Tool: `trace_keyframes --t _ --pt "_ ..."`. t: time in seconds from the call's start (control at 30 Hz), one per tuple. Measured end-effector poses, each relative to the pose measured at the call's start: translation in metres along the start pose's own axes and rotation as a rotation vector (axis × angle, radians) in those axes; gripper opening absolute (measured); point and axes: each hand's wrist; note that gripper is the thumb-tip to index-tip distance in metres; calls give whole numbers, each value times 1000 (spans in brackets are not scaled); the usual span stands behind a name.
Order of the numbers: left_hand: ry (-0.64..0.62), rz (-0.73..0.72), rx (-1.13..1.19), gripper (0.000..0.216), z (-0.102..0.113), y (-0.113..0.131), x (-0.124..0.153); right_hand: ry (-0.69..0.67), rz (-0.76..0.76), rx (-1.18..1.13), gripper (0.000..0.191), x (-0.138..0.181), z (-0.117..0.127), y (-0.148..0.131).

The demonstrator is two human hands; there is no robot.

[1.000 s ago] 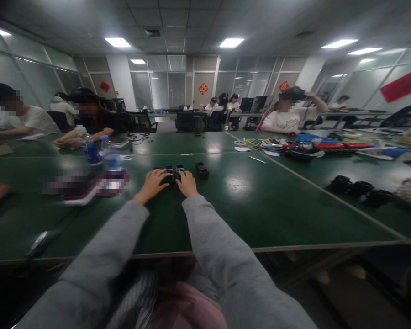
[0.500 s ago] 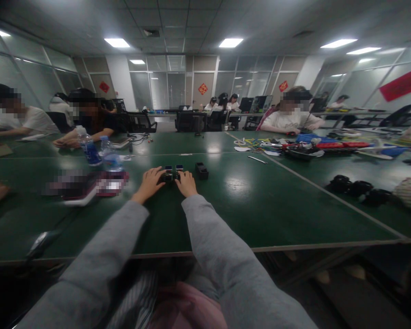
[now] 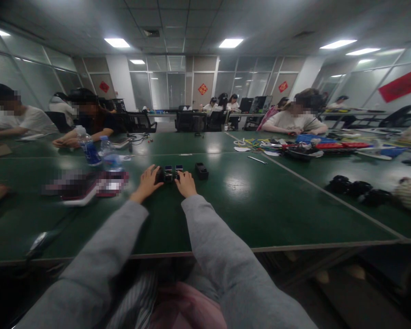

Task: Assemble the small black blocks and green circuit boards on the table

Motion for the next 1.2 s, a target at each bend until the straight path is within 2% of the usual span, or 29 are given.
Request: trace_keyframes --t 0.13,0.27,0.37,0.47,0.67,0.8,0.87,0.93,1.0,1.07,1.13,1.2 --pt "-48 15 98 79 -6 -5 -3 -18 -8 5 46 0 0 0" --pt "-169 31 176 76 -4 -6 -4 -4 -5 -2 46 -1 -1 0" --pt "-272 65 170 69 2 -5 -2 -4 -6 -5 46 -1 0 0" --pt "-307 82 139 66 6 -3 -1 -13 -10 -7 46 0 1 -1" --pt "-285 89 135 64 10 2 -3 2 -29 6 48 1 7 -6" --pt "-157 148 72 56 17 -4 -9 212 -80 43 53 -3 21 -3" --pt "-61 205 -8 53 21 -11 -8 334 -106 78 52 -5 29 7" --pt "-46 265 -78 50 22 -19 -4 396 -121 119 51 -6 33 25" --pt "-166 298 -105 49 19 -27 2 376 -132 154 50 -6 31 46" --pt "-323 296 -109 48 15 -33 6 278 -151 162 51 -5 25 66" --pt "-380 294 -119 48 10 -36 7 166 -173 144 52 -5 18 79" --pt "-383 293 -124 48 8 -37 7 110 -190 131 53 -4 12 83"
Point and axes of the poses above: each hand's wrist, its own x-axis away from the middle knuckle, its own z-axis out of the back of the hand, y = z × x, and after that the axes turned 1 degree about y, right-handed
